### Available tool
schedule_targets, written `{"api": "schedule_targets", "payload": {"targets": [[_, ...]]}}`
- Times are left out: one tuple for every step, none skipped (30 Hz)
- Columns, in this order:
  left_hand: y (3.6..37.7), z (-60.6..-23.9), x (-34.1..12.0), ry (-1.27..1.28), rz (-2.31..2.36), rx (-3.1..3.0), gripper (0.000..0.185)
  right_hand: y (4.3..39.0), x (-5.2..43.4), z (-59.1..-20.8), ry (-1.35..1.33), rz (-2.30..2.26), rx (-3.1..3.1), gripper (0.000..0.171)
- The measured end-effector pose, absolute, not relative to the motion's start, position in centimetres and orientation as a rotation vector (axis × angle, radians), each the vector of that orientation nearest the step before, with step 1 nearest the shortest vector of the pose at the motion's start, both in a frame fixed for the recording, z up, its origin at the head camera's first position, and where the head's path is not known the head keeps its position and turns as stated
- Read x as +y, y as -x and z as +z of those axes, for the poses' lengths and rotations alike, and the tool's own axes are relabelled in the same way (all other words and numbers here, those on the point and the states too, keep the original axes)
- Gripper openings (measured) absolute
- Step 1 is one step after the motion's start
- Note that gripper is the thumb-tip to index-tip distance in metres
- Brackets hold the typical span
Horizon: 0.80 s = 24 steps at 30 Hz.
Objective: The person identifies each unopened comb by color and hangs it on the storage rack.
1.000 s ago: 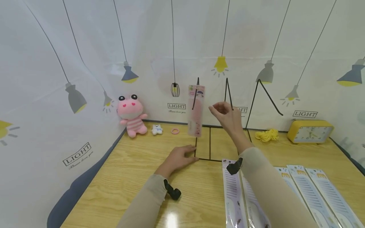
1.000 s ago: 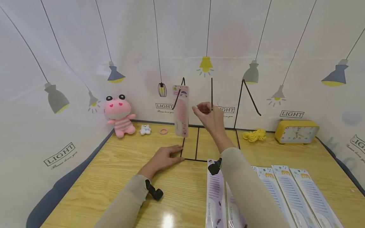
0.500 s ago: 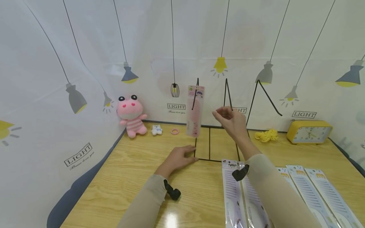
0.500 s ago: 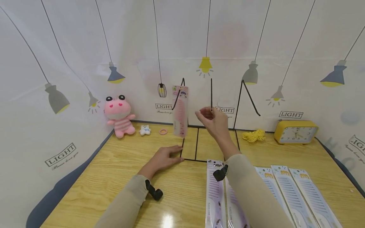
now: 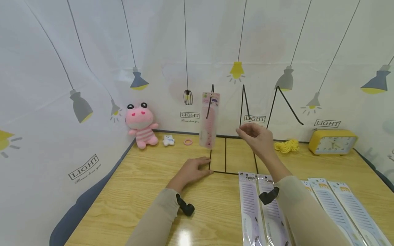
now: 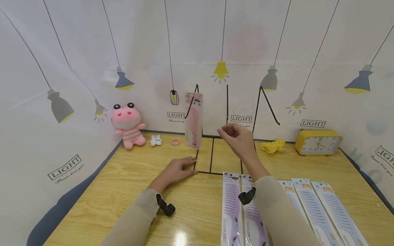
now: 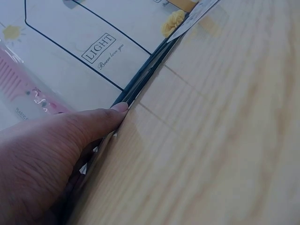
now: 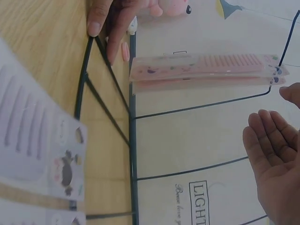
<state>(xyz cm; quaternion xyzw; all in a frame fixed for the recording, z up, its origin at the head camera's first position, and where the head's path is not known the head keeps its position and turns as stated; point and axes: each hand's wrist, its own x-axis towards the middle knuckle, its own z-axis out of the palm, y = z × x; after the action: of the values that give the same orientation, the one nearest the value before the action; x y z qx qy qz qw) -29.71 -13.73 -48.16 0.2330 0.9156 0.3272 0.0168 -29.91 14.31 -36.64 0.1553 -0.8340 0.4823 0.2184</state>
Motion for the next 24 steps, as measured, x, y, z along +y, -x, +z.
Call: {"api": "schedule_targets", "payload": {"targets": [[29.7,-48.2,-13.7,-0.722,1.018,2.846,0.057,29.7,14.6,-36.8,-0.427,1.335,-2.330,0.035],[29.8,-48.3,-13.7,-0.722,1.015,2.848,0.057,29.6,14.9,-37.0,-0.420,1.337,-2.353,0.036],[29.8,-48.3,-13.7,-0.720,1.005,2.851,0.057,29.4,15.2,-37.2,-0.413,1.341,-2.371,0.037],[29.8,-48.4,-13.7,-0.718,1.000,2.855,0.057,29.2,15.6,-37.4,-0.405,1.345,-2.390,0.038],[29.9,-48.4,-13.7,-0.717,0.996,2.857,0.057,29.0,15.9,-37.6,-0.396,1.352,-2.406,0.039],[29.9,-48.5,-13.7,-0.716,0.996,2.857,0.057,28.8,16.2,-37.7,-0.386,1.358,-2.418,0.040],[29.9,-48.5,-13.7,-0.715,0.995,2.859,0.057,28.6,16.5,-37.9,-0.377,1.362,-2.428,0.041],[30.0,-48.6,-13.7,-0.715,0.988,2.861,0.057,28.4,16.8,-38.1,-0.371,1.357,-2.436,0.042],[30.0,-48.6,-13.7,-0.715,0.988,2.862,0.057,28.2,17.1,-38.3,-0.361,1.353,-2.445,0.043],[30.0,-48.6,-13.7,-0.716,0.993,2.861,0.057,28.0,17.4,-38.5,-0.355,1.350,-2.453,0.043],[30.1,-48.5,-13.8,-0.718,0.997,2.858,0.057,27.8,17.6,-38.6,-0.350,1.351,-2.460,0.044],[30.1,-48.5,-13.8,-0.721,0.997,2.858,0.058,27.6,17.8,-38.8,-0.341,1.347,-2.470,0.044],[30.1,-48.5,-13.8,-0.725,0.994,2.859,0.058,27.4,18.0,-38.9,-0.333,1.349,-2.484,0.044],[30.1,-48.5,-13.8,-0.726,0.993,2.860,0.058,27.2,18.2,-39.0,-0.331,1.348,-2.498,0.044],[30.1,-48.5,-13.9,-0.725,0.994,2.860,0.058,26.9,18.3,-39.1,-0.321,1.354,-2.514,0.045],[30.1,-48.5,-13.9,-0.726,0.994,2.860,0.058,26.7,18.5,-39.2,-0.319,1.353,-2.533,0.045],[30.1,-48.5,-13.9,-0.726,0.993,2.861,0.058,26.4,18.6,-39.4,-0.319,1.355,-2.547,0.045],[30.1,-48.5,-13.9,-0.726,0.991,2.861,0.058,26.2,18.7,-39.6,-0.324,1.358,-2.555,0.045],[30.1,-48.5,-13.9,-0.730,0.993,2.861,0.057,25.9,18.9,-39.8,-0.326,1.357,-2.567,0.044],[30.0,-48.5,-13.8,-0.731,0.997,2.860,0.057,25.6,19.1,-40.2,-0.332,1.350,-2.574,0.044],[30.0,-48.4,-13.8,-0.732,0.995,2.858,0.057,25.4,19.3,-40.5,-0.337,1.346,-2.577,0.043],[30.0,-48.4,-13.8,-0.732,0.995,2.855,0.057,25.2,19.5,-40.9,-0.344,1.343,-2.578,0.042],[30.0,-48.4,-13.7,-0.729,0.995,2.853,0.058,25.0,19.7,-41.4,-0.347,1.348,-2.576,0.041],[30.0,-48.4,-13.7,-0.728,0.998,2.850,0.058,24.8,19.9,-41.9,-0.348,1.352,-2.576,0.041]]}}
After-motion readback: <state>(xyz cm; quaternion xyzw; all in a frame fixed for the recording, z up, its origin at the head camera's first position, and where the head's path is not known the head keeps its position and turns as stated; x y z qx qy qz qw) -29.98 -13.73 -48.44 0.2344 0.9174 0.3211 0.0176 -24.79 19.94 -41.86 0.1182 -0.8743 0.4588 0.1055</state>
